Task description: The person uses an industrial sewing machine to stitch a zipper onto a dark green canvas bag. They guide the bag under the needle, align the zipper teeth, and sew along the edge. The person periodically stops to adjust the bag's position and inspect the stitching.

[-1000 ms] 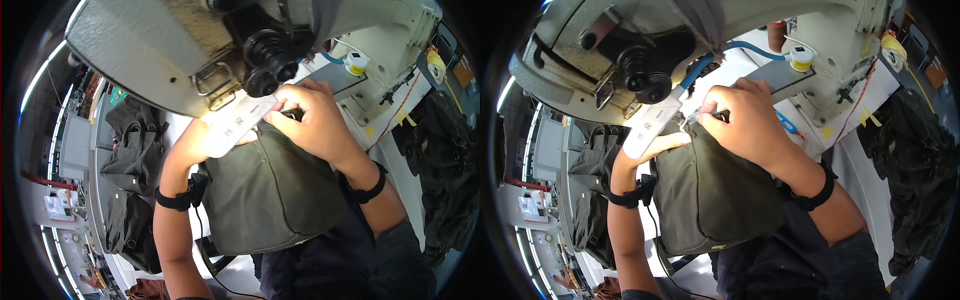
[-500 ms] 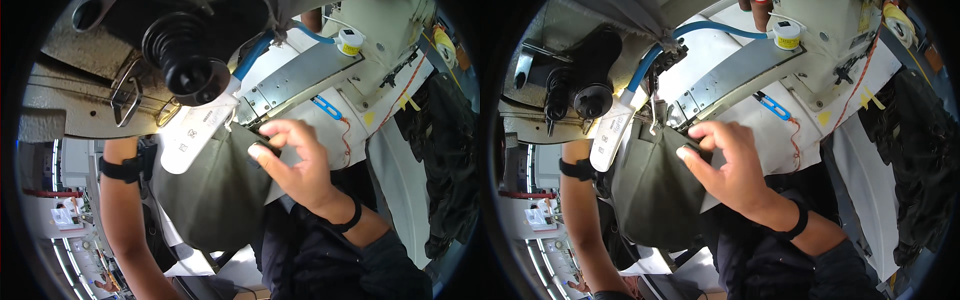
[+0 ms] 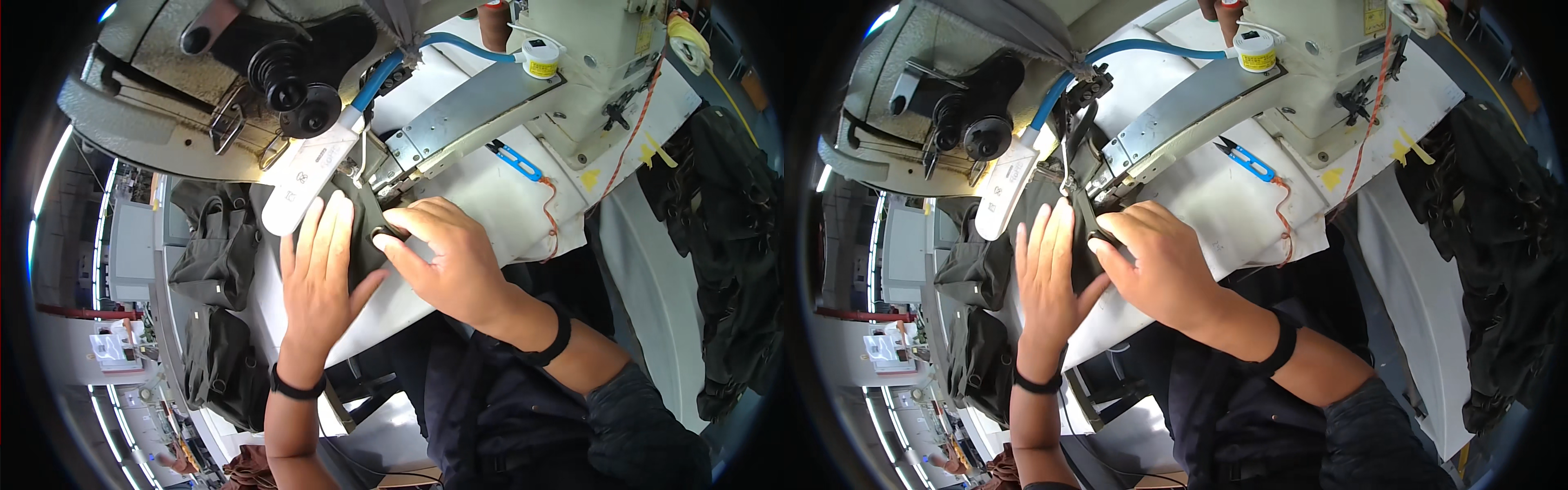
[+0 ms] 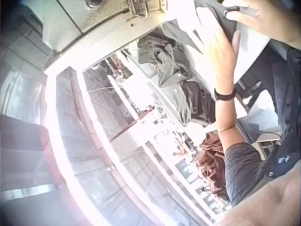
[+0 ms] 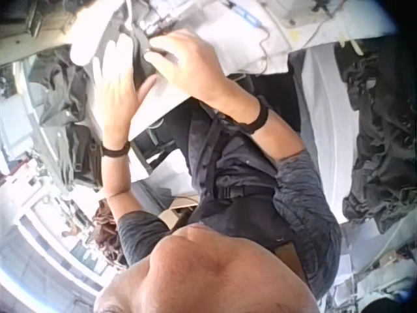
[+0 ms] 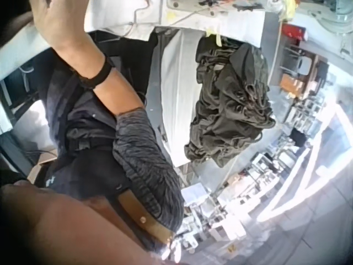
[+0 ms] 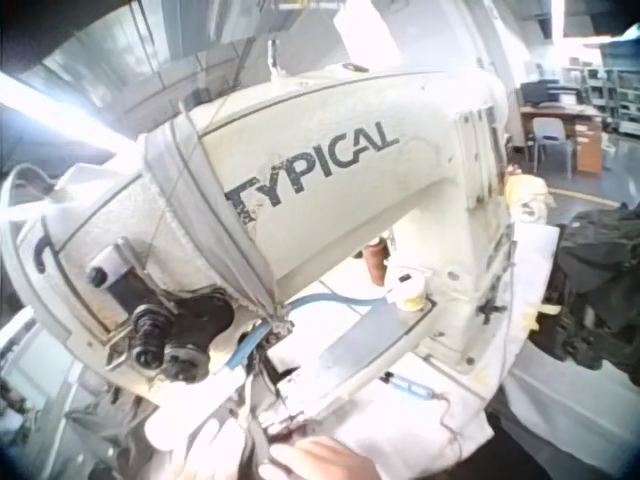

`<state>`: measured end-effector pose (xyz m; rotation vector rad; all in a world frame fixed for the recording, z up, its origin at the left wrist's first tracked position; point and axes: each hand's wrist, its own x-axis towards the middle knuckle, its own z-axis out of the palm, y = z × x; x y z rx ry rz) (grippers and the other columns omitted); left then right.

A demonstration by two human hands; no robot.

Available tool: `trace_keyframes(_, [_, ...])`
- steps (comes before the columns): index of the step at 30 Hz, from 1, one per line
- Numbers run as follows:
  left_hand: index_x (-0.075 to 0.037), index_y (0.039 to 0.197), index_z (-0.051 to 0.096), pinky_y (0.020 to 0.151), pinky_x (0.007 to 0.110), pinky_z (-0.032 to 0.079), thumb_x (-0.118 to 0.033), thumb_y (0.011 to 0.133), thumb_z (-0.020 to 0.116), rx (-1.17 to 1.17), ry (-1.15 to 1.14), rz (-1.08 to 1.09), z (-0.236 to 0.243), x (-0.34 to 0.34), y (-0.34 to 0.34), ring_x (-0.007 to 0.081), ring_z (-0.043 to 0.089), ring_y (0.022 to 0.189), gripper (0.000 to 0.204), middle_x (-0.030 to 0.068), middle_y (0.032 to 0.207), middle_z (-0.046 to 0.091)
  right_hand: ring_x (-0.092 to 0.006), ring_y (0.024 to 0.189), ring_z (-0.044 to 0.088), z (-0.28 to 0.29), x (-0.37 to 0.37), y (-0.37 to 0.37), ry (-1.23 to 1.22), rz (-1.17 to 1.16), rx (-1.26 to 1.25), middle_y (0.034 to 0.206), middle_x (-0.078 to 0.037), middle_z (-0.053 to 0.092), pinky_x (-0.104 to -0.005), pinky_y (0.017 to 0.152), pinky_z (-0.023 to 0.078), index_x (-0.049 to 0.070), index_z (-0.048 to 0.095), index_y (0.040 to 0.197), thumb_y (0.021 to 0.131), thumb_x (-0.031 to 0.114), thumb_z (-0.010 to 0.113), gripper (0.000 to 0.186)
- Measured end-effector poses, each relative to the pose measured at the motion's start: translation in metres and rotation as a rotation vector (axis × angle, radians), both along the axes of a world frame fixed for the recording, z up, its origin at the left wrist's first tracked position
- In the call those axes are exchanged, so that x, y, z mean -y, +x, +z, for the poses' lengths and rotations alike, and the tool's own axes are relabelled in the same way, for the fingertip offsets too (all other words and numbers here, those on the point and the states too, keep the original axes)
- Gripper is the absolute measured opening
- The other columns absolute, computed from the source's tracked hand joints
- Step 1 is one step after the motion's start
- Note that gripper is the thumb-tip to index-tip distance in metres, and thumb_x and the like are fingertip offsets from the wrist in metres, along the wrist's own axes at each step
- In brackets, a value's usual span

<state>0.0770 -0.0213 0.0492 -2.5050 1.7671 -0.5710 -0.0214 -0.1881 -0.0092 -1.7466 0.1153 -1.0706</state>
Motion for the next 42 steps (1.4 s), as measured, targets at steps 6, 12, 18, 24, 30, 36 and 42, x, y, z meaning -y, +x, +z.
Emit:
trace_keyframes(6, [-0.008,0.146,0.057,0.123,0.054,0.026,-0.021,0.080,0.081,-0.011,-0.268,-0.052,-0.022,0.017,-0.003,0.0319,0.052,0.141,0.072,0.0122,0.147,0.061,-0.0340,0.076,0.066,0.023,-0.001,-0.009,0.123,0.078,-0.166,0.083,-0.015,0.067,-0.0416,0.068,0.053,0.001,0.067,0.098,0.094,0.016,0.070,0.015])
trace_keyframes(12, [-0.016,0.139,0.066,0.114,0.046,0.032,-0.005,0.064,0.079,-0.022,-0.336,-0.054,-0.027,0.020,-0.003,0.0218,0.057,0.131,0.078,0.0020,0.141,0.066,-0.0159,0.058,0.056,0.012,0.015,0.001,0.470,0.302,-0.211,0.065,-0.009,0.059,-0.0334,0.057,0.046,-0.002,0.063,0.088,0.109,0.031,0.055,0.040])
trace_keyframes(18, [-0.015,0.135,0.068,0.109,0.043,0.037,-0.005,0.064,0.079,-0.059,-0.387,-0.077,-0.030,0.021,0.003,0.0217,0.060,0.125,0.072,0.0020,0.138,0.067,-0.0087,0.053,0.050,0.047,0.031,0.013,0.447,0.346,-0.386,0.055,-0.002,0.053,-0.0301,0.052,0.041,0.000,0.058,0.065,0.109,0.042,0.055,0.061])
trace_keyframes(24, [-0.007,0.135,0.066,0.103,0.041,0.047,-0.001,0.071,0.080,-0.221,-0.459,-0.126,-0.029,0.027,0.001,0.0327,0.066,0.122,0.065,0.0146,0.136,0.068,-0.0086,0.051,0.049,0.039,0.028,0.020,0.505,0.281,-0.457,0.054,-0.002,0.052,-0.0292,0.050,0.039,-0.002,0.057,0.065,0.107,0.031,0.056,0.053])
trace_keyframes(30, [-0.005,0.137,0.063,0.106,0.043,0.048,0.006,0.066,0.077,-0.387,-0.551,-0.073,-0.033,0.032,-0.015,0.0359,0.064,0.125,0.073,0.0175,0.138,0.066,-0.0044,0.063,0.050,0.024,0.031,0.006,0.395,0.360,-0.251,0.069,0.000,0.060,-0.0241,0.055,0.042,-0.002,0.066,0.086,0.104,0.016,0.056,0.028])
trace_keyframes(36, [-0.007,0.137,0.063,0.106,0.044,0.049,0.006,0.065,0.077,-0.380,-0.554,-0.053,-0.025,0.036,-0.022,0.0365,0.064,0.125,0.074,0.0175,0.140,0.065,-0.0019,0.066,0.040,0.030,0.037,0.004,0.461,0.442,-0.285,0.068,0.006,0.049,-0.0251,0.055,0.034,-0.001,0.055,0.077,0.101,0.010,0.054,0.026])
trace_keyframes(42, [-0.008,0.137,0.063,0.106,0.045,0.050,0.006,0.066,0.079,-0.425,-0.580,-0.057,-0.026,0.037,-0.023,0.0360,0.065,0.124,0.074,0.0167,0.137,0.066,-0.0018,0.067,0.043,0.042,0.042,0.001,0.590,0.541,-0.380,0.071,0.007,0.051,-0.0240,0.057,0.035,0.005,0.057,0.076,0.100,0.011,0.054,0.025])
